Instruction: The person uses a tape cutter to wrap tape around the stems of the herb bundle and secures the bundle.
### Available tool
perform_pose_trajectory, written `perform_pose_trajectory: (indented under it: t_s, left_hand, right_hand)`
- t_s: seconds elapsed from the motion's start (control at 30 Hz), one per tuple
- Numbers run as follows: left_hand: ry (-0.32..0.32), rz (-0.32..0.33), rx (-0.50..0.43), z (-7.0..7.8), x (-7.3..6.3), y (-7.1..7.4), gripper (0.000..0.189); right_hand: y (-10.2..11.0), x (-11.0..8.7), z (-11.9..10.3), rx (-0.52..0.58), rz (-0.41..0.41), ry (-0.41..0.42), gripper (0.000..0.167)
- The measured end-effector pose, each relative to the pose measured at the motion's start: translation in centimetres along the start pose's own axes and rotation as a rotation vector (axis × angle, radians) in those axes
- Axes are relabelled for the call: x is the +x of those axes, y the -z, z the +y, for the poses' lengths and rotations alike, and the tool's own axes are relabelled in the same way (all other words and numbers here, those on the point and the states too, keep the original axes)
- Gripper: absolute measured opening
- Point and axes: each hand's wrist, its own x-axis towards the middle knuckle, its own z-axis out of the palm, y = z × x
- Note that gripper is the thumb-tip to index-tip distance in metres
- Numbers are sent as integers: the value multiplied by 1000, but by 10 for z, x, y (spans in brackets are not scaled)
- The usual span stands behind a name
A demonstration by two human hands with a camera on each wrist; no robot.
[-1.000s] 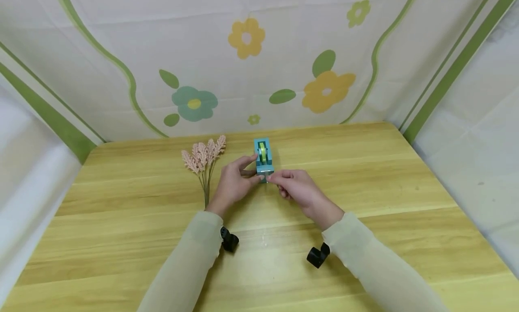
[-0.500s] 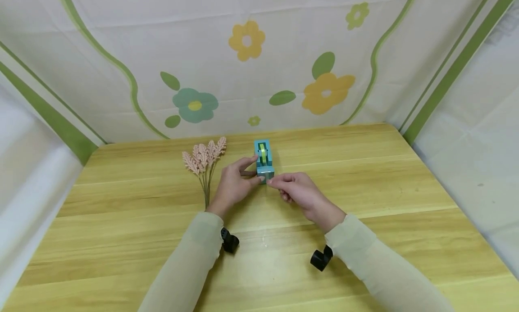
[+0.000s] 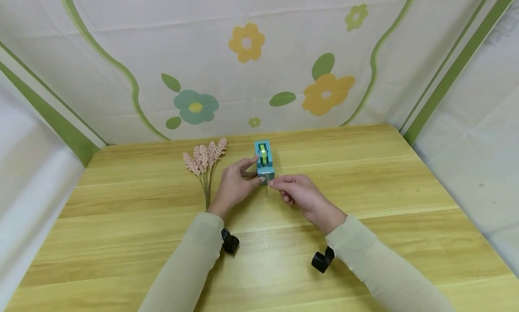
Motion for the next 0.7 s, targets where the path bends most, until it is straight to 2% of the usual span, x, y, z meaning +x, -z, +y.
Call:
perform_pose_trajectory:
  t_s: [0.33, 0.7]
  left_hand:
    - [-3, 10, -3, 0, -1, -2, 65]
    - [-39, 10, -18, 0, -5, -4, 65]
  right_hand:
    - [-1, 2, 3, 43, -29, 2, 33]
    - [-5, -1, 4, 94, 8, -24, 34]
